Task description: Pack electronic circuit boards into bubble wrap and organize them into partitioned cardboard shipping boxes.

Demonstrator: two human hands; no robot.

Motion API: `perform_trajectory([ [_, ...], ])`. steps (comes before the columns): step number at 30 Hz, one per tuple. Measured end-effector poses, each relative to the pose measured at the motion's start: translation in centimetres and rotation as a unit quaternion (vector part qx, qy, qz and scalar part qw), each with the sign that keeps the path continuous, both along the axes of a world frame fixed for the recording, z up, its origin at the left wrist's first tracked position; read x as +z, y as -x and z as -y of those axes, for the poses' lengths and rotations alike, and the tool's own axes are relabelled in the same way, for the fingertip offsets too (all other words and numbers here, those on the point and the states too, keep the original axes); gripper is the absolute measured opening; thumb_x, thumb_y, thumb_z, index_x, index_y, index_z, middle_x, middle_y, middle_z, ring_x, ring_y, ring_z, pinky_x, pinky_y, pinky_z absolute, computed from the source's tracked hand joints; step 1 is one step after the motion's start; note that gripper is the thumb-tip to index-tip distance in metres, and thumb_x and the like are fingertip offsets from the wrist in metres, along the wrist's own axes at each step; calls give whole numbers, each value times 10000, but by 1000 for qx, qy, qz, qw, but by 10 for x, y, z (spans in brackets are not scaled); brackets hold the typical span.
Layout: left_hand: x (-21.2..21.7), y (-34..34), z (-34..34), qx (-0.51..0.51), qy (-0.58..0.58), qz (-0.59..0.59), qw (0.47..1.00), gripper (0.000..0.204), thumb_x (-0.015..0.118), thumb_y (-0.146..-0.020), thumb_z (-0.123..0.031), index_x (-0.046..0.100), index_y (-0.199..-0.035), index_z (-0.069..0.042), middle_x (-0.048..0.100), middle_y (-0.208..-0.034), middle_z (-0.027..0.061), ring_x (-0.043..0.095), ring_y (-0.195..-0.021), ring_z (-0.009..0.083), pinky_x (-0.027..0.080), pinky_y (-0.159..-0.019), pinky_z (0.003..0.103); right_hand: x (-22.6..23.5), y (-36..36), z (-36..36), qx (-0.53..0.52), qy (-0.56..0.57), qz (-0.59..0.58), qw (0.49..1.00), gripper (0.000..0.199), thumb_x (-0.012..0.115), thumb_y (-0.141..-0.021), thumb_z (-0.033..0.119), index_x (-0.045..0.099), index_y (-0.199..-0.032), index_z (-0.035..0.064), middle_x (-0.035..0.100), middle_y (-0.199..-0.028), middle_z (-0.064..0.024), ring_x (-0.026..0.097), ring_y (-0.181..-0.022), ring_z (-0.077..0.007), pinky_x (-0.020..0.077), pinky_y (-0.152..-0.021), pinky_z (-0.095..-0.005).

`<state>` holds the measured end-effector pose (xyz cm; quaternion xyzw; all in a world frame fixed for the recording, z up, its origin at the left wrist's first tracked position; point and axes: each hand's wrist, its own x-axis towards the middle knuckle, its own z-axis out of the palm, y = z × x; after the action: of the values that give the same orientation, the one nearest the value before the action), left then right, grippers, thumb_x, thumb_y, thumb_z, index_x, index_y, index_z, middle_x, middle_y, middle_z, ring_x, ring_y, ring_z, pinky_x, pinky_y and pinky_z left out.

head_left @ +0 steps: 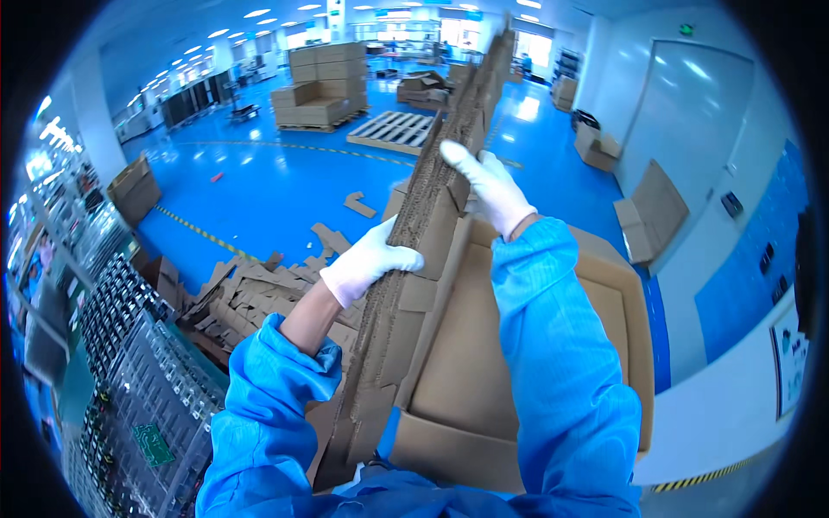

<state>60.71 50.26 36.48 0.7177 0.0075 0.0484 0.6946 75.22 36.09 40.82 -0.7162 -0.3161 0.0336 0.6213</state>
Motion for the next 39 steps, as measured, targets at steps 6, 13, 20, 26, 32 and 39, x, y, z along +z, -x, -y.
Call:
perform_trajectory([
  [6, -20, -11, 110, -119, 59, 23, 991, 622, 646, -766, -303, 425, -1246, 26, 511, -1179, 183, 440, -1120, 238, 314, -978, 342, -46, -3, 119, -35, -79, -37, 996, 706, 583, -792, 529, 447, -1203, -29, 516, -1148, -199, 523, -996, -276, 446, -778, -385],
  [13, -68, -48, 173, -145, 175, -47, 973, 597, 644, -774, -365, 486, -1212, 9, 499, -1231, 139, 410, -1173, 223, 270, -1016, 347, -87, -7, 235, -152, -70, -111, 980, 675, 601, -790, 501, 461, -1201, -16, 548, -1100, -161, 554, -914, -259, 450, -739, -346],
  [20, -121, -87, 155, -44, 185, -153, 970, 442, 640, -773, -347, 579, -1069, -25, 530, -1180, 105, 472, -1082, 213, 269, -1018, 357, -153, 23, 320, -297, -102, -262, 913, 662, 618, -780, 503, 485, -1208, 16, 552, -1071, -145, 563, -878, -245, 449, -729, -319],
  [26, -127, -96, 143, -95, 281, -237, 925, 460, 648, -767, -328, 565, -1107, -30, 535, -1184, 124, 484, -1077, 240, 372, -937, 375, -175, 70, 362, -284, -183, -305, 890, 673, 626, -781, 481, 452, -1242, 23, 527, -1126, -159, 576, -912, -270, 491, -739, -335],
  [32, -147, -136, 110, -12, 39, -64, 997, 565, 654, -761, -337, 498, -1196, -13, 550, -1168, 142, 516, -1043, 260, 477, -790, 370, -178, 102, 395, -354, -242, -314, 847, 637, 652, -776, 424, 448, -1240, 39, 534, -1129, -157, 589, -930, -260, 518, -720, -346],
  [39, -121, -175, 110, -37, 179, -223, 958, 561, 666, -749, -359, 527, -1177, -24, 563, -1144, 129, 512, -1052, 253, 468, -816, 368, -179, 169, 410, -365, -330, -281, 824, 555, 613, -820, 369, 443, -1246, 56, 520, -1177, -127, 603, -939, -264, 529, -706, -303],
])
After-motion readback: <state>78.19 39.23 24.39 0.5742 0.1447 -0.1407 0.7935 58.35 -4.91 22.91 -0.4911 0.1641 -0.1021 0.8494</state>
